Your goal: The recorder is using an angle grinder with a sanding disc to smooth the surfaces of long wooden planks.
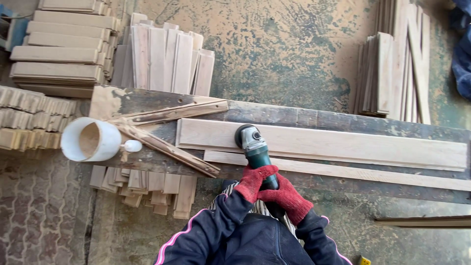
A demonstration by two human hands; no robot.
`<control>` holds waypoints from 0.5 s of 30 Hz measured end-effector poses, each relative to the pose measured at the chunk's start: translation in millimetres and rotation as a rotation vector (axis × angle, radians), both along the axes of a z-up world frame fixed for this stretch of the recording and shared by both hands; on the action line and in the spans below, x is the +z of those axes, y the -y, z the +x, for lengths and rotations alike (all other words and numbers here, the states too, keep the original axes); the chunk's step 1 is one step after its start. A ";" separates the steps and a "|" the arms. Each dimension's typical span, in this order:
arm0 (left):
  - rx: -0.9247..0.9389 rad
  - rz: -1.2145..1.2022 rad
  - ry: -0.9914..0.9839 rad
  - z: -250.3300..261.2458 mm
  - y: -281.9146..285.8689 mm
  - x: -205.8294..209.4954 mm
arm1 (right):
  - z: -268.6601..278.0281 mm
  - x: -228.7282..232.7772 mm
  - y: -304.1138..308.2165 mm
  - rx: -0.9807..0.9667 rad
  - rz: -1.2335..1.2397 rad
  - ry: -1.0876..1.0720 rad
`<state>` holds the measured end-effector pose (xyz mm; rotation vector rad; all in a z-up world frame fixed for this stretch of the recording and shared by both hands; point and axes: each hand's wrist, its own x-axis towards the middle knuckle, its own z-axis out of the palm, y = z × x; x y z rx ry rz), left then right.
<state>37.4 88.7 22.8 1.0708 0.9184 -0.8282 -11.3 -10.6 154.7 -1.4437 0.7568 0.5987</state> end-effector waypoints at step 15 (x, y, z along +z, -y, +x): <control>0.015 0.059 -0.005 27.8 -44.5 13.3 | 31.2 -5.7 -26.9 0.043 0.122 0.035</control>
